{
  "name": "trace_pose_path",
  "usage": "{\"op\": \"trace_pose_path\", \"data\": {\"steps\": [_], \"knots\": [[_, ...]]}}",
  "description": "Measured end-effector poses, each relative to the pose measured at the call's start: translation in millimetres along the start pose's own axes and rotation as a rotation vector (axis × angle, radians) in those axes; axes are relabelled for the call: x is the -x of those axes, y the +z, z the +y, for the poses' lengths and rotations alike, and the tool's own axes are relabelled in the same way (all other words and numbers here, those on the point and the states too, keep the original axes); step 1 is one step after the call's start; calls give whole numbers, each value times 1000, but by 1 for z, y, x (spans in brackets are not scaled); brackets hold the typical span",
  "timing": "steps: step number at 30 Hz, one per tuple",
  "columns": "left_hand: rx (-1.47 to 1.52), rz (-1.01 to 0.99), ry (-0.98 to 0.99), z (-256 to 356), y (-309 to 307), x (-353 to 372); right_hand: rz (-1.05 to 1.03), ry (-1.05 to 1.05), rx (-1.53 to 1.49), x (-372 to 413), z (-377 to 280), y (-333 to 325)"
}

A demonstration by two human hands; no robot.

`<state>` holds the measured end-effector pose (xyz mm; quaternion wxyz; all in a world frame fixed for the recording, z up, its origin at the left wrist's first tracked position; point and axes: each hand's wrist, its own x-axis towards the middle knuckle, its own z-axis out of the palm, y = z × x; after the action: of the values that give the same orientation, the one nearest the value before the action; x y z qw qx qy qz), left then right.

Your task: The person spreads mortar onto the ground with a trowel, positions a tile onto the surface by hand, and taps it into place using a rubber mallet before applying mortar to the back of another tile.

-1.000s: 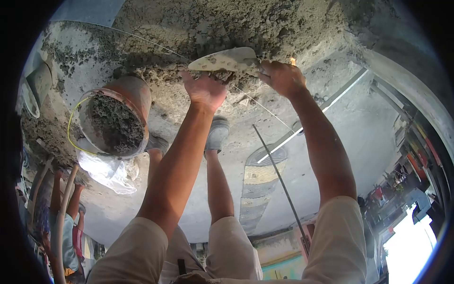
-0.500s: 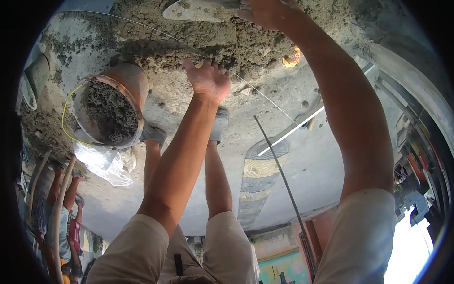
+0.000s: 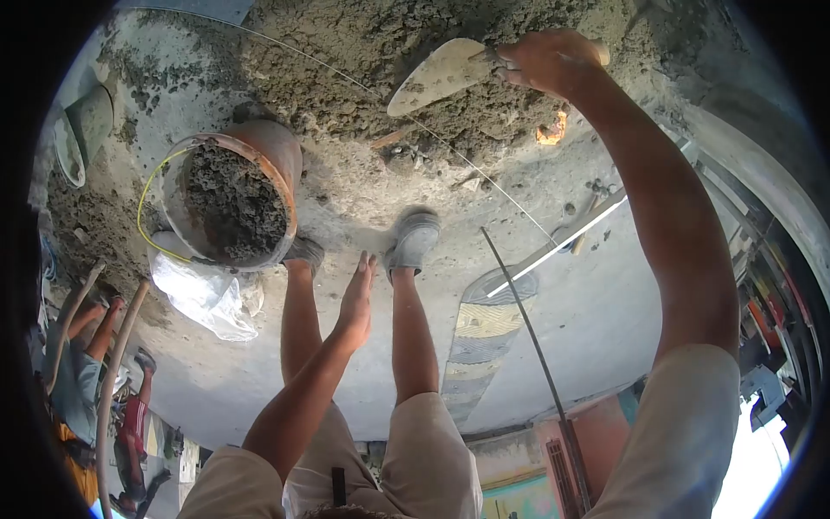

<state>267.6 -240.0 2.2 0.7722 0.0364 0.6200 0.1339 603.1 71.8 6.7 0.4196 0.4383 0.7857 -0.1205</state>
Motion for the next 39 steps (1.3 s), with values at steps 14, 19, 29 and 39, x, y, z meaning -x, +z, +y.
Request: {"op": "trace_pose_path", "data": {"steps": [14,19,29,39], "knots": [[-1331,322,-129,-37,-137,225,93,300,-572,38,-105,18],[-1478,282,-182,-28,-139,216,220,413,-588,20,-97,49],[-1449,280,-175,-30,-150,213,200,494,-576,29,-110,35],[-1395,271,-210,-17,-152,214,128,891,-2615,22,-171,9]]}}
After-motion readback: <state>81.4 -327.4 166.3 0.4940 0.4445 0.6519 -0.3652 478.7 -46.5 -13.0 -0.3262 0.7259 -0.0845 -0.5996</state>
